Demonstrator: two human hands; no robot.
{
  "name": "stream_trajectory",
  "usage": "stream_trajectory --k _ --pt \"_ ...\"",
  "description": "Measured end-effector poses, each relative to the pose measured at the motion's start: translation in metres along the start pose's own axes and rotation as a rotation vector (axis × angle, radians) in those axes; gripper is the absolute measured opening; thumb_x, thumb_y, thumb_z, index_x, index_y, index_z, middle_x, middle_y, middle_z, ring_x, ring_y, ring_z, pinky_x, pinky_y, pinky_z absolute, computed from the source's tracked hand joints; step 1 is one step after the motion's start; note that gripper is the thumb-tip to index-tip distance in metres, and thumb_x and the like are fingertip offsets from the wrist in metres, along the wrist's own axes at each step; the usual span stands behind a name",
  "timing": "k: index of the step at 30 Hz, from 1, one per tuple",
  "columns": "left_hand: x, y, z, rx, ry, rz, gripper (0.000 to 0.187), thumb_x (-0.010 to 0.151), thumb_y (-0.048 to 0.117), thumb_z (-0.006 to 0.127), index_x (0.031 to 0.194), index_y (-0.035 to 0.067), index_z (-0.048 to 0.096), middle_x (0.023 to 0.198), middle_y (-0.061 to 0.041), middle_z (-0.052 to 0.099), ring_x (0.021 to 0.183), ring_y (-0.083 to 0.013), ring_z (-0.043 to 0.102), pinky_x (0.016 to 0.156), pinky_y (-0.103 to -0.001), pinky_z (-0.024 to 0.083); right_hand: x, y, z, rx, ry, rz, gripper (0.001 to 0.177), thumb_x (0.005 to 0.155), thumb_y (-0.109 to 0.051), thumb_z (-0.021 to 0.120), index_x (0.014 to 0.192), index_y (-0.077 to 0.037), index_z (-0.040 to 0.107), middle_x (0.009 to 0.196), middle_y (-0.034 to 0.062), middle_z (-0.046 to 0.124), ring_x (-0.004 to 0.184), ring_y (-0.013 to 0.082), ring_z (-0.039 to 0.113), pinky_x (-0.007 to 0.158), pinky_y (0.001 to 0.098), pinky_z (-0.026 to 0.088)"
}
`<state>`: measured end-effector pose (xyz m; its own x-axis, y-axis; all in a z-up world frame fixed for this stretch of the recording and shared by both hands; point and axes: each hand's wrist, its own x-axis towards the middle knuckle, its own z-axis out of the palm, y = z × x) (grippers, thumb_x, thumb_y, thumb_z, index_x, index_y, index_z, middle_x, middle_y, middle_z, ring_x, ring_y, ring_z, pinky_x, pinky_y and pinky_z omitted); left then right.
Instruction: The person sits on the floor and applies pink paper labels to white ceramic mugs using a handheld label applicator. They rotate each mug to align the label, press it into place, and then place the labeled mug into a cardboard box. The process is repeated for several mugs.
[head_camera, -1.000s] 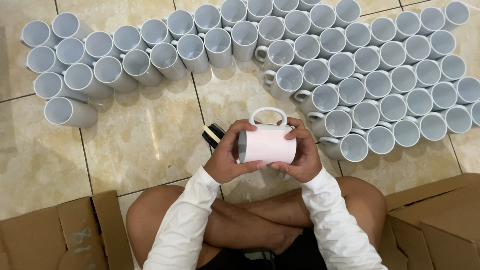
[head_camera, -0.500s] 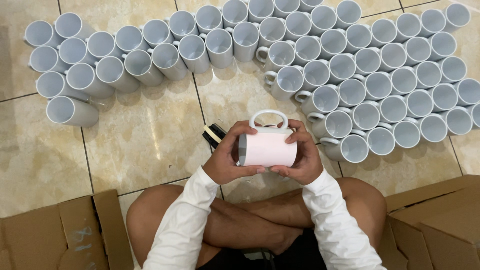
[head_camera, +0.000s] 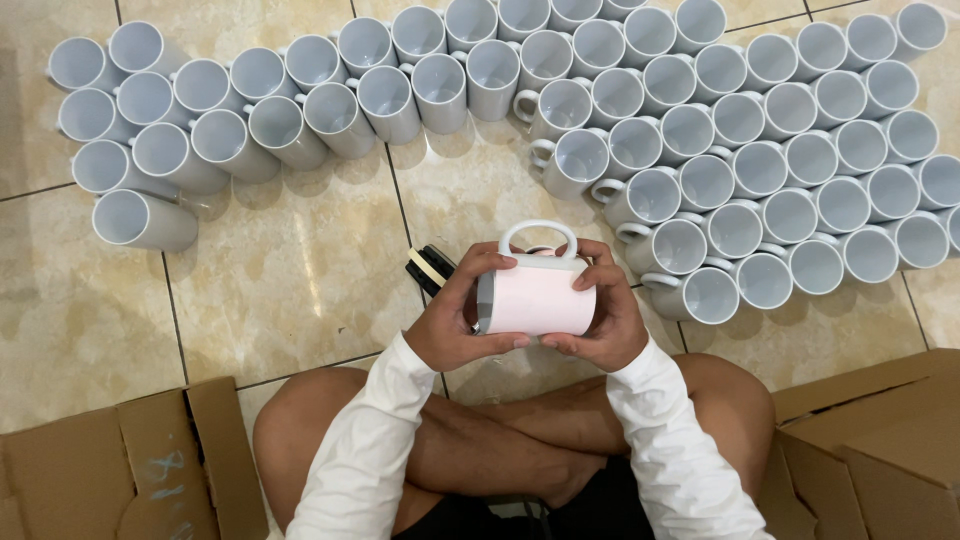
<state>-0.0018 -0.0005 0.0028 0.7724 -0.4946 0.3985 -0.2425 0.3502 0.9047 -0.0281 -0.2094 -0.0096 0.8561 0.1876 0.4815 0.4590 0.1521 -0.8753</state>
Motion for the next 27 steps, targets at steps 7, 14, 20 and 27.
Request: stream_trajectory --k 7,14,20,27 --pt "0.001 0.002 0.0 0.013 0.009 -0.003 0.066 0.07 0.012 0.084 0.122 0.008 0.045 0.13 -0.017 0.043 0.121 -0.026 0.044 0.101 -0.044 0.035 -0.001 0.0 -0.001 -0.011 -0.012 0.001 0.059 0.066 -0.018 0.086 0.102 -0.014 0.04 0.127 0.0264 0.036 0.119 0.0384 0.047 0.102 0.0528 0.031" --pt "0.001 0.001 0.0 -0.01 0.03 -0.004 0.065 0.069 0.012 0.086 0.12 0.009 0.046 0.13 -0.017 0.043 0.119 -0.0262 0.046 0.1 -0.044 0.037 -0.002 0.001 -0.004 0.019 -0.028 0.002 0.057 0.067 -0.013 0.085 0.103 -0.012 0.041 0.128 0.0289 0.036 0.122 0.0447 0.047 0.103 0.0556 0.031" --pt "0.0 0.002 -0.001 0.006 0.043 0.011 0.066 0.067 0.012 0.087 0.119 0.009 0.046 0.129 -0.019 0.043 0.117 -0.0278 0.047 0.099 -0.045 0.039 -0.002 0.003 -0.005 0.025 -0.03 0.004 0.057 0.066 -0.013 0.085 0.103 -0.011 0.042 0.129 0.0287 0.036 0.123 0.0453 0.047 0.104 0.0558 0.032" --pt "0.002 0.019 -0.007 0.058 0.115 0.09 0.066 0.066 0.01 0.087 0.118 0.008 0.046 0.127 -0.018 0.046 0.114 -0.0253 0.049 0.097 -0.042 0.04 0.01 -0.014 0.001 0.111 -0.037 0.08 0.079 0.059 -0.023 0.088 0.12 -0.012 0.039 0.142 0.0277 0.03 0.125 0.0366 0.046 0.098 0.0479 0.043"
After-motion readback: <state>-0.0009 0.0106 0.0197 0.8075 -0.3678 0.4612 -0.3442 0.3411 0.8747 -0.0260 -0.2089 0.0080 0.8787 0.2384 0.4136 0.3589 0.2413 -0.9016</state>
